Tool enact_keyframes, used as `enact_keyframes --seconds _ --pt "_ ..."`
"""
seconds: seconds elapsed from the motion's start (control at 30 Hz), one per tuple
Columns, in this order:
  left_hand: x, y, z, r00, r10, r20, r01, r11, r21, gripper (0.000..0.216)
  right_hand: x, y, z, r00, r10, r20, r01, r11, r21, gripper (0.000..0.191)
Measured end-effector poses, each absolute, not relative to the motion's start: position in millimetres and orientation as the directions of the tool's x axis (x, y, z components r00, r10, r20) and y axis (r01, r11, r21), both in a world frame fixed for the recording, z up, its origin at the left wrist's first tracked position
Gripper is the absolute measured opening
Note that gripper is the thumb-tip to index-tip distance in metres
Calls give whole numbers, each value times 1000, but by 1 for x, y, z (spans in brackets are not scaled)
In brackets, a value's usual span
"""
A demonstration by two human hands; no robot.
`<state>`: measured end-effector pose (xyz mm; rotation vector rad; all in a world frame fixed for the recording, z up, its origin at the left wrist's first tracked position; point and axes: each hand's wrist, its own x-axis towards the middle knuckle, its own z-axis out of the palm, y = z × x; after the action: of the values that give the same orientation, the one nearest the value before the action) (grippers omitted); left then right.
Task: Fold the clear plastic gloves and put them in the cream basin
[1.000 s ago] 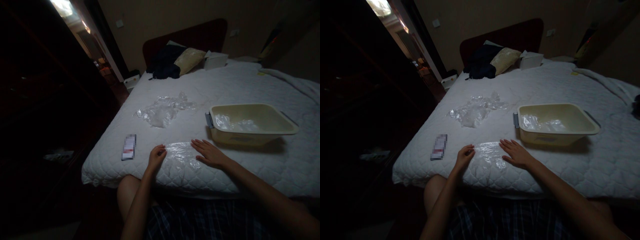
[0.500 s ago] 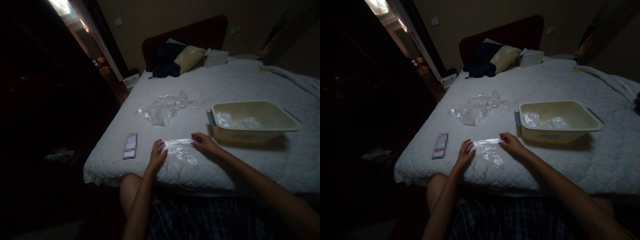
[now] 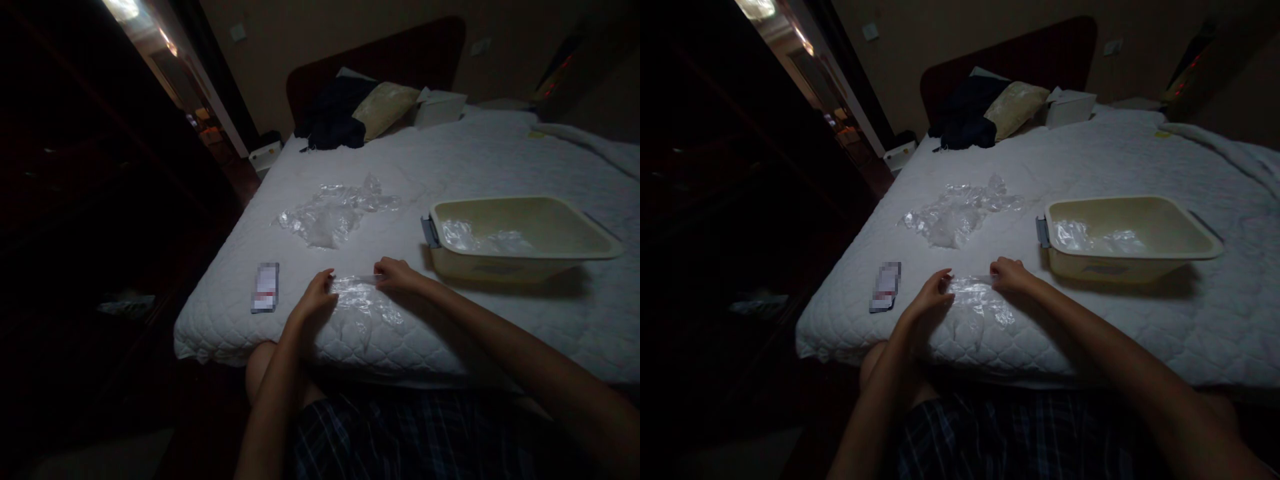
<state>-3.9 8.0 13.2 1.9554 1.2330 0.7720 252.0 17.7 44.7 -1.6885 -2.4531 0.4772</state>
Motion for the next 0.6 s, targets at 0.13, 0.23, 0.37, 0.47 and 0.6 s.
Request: enact_keyframes --seconds 0.13,0.23,0.37,0.47,0.6 --pt "-4 18 18 413 903 118 565 -355 745 65 255 14 48 -400 916 1 836 366 -409 13" --pt "2 21 17 371 921 114 591 -329 736 60 259 12 45 -406 910 85 784 394 -479 14" --pt "13 16 20 347 930 123 571 -314 758 51 265 9 41 -434 874 219 697 480 -532 21" --pt "19 9 24 292 942 166 565 -310 765 37 270 3 42 -484 826 291 663 562 -494 23" --pt "22 0 25 304 922 239 591 -380 712 24 275 -6 38 -571 743 348 646 669 -369 19"
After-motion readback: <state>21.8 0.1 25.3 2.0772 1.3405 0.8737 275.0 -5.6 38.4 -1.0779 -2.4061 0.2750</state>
